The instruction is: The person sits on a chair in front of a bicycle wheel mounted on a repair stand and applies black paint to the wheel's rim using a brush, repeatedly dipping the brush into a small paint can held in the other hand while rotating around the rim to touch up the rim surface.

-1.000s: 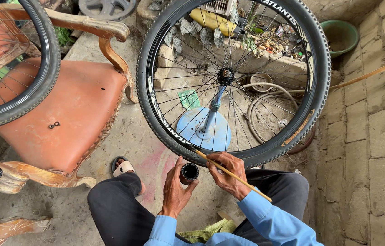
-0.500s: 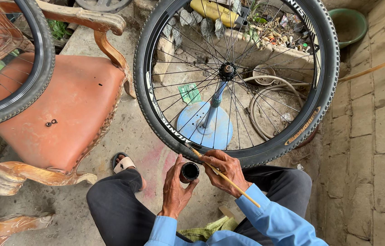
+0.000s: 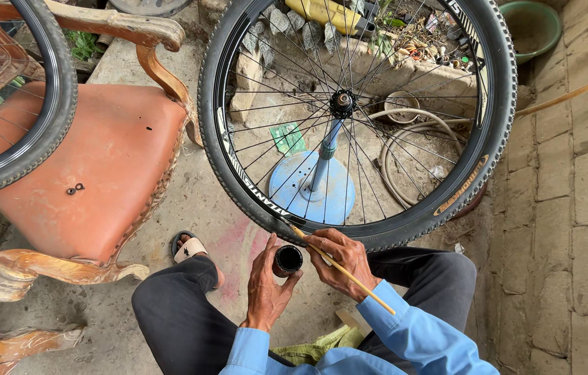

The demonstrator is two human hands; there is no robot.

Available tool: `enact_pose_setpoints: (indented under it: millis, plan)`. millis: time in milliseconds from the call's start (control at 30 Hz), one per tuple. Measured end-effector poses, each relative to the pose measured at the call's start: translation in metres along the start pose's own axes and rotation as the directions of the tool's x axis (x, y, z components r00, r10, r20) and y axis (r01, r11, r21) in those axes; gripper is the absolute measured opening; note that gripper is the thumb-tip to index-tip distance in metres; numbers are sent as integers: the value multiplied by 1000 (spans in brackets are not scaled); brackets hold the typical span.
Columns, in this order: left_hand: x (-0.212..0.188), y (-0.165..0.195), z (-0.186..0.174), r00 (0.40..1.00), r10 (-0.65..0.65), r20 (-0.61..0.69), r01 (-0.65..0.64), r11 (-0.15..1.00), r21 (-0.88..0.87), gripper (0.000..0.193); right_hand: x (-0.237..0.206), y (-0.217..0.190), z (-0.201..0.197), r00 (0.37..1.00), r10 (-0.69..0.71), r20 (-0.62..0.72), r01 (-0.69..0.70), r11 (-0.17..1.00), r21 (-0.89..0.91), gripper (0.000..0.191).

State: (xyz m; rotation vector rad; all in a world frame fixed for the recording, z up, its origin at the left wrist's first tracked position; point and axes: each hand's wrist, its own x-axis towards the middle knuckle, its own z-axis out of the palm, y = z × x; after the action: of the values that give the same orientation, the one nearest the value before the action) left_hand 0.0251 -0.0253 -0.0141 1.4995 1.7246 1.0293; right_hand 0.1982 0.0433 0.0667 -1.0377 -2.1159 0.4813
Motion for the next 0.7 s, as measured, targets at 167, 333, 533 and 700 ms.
enact_pose_setpoints:
  millis: [167, 333, 533, 700]
  plan:
    - [-1, 2, 1, 999, -41, 17, 41, 999, -4, 87, -3, 2, 1, 999, 41, 11, -41, 999, 4, 25]
    - [-1, 6, -1, 997, -77, 26, 77, 997, -12, 95, -6, 4, 0, 999, 51, 15, -52, 999, 11, 26]
    - [-1, 6, -1, 998, -65, 20, 65, 998, -22, 96, -9, 5, -3, 996, 89, 24, -89, 996, 27, 26]
    - [-2, 4, 0, 999, -47, 23, 48, 999, -17, 94, -11, 5, -5, 997, 78, 9, -79, 996, 30, 25]
